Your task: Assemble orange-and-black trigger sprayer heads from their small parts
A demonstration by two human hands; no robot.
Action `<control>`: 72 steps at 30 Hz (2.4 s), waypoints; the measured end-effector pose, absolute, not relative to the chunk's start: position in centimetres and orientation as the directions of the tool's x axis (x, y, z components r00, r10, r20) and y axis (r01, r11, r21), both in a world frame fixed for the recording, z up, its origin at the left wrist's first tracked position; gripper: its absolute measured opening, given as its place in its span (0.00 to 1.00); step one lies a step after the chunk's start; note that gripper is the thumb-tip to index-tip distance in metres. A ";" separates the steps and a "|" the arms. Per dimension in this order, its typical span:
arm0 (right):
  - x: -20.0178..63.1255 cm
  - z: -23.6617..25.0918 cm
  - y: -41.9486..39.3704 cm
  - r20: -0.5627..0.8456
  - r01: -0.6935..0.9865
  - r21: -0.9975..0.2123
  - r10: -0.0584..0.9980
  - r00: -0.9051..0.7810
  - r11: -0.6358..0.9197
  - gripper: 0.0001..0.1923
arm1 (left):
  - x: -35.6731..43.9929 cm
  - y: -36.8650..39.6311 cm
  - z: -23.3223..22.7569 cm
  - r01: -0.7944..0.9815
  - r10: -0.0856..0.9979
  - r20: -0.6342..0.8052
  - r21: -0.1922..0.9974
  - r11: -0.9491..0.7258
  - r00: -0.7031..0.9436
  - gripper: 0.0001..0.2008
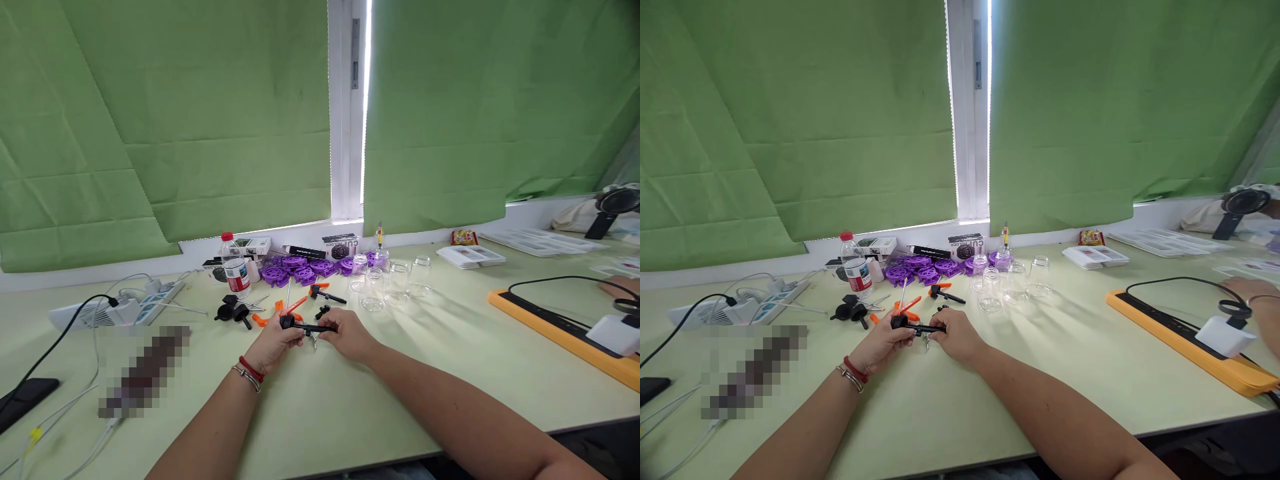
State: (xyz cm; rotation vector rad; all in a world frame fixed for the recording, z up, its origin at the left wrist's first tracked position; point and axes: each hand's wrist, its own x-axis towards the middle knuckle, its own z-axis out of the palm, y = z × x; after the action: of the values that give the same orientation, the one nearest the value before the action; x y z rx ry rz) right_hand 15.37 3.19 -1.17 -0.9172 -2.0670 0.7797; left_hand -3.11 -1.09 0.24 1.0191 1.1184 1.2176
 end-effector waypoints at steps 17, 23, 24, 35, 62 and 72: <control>14.3 -1.8 2.2 0.381 0.339 -0.772 0.818 -0.432 0.538 0.02 | -1.5 -0.8 -0.1 -0.311 0.933 0.221 0.899 -0.308 -0.283 0.08; 13.7 -2.8 1.8 0.302 0.133 -0.900 0.814 -0.497 0.415 0.05 | -1.2 -1.5 0.2 0.111 0.896 0.408 0.913 -0.394 -0.175 0.19; 13.7 -2.9 1.7 0.292 0.115 -0.909 0.808 -0.511 0.401 0.05 | -1.3 -1.6 0.3 0.160 0.886 0.434 0.898 -0.411 -0.164 0.19; 13.5 -1.8 0.9 0.139 0.020 -0.980 0.762 -0.632 0.196 0.07 | -2.4 -0.9 -0.1 0.391 0.825 0.533 0.811 -0.435 -0.187 0.19; 13.1 -1.3 0.8 -0.040 -0.069 -0.993 0.807 -0.590 -0.100 0.09 | -1.1 -1.2 -1.1 0.771 0.876 0.482 0.561 -0.302 -0.008 0.55; 13.0 -1.3 1.0 -0.081 -0.120 -0.974 0.791 -0.607 -0.192 0.08 | -0.4 -1.6 -0.7 0.844 0.907 0.422 0.488 -0.222 -0.005 0.50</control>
State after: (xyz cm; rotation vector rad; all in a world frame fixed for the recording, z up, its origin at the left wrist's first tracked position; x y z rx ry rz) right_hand 12.97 1.00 -1.35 -0.8034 -1.4411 1.8618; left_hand -0.45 -1.63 -0.74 2.1487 1.8983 1.0390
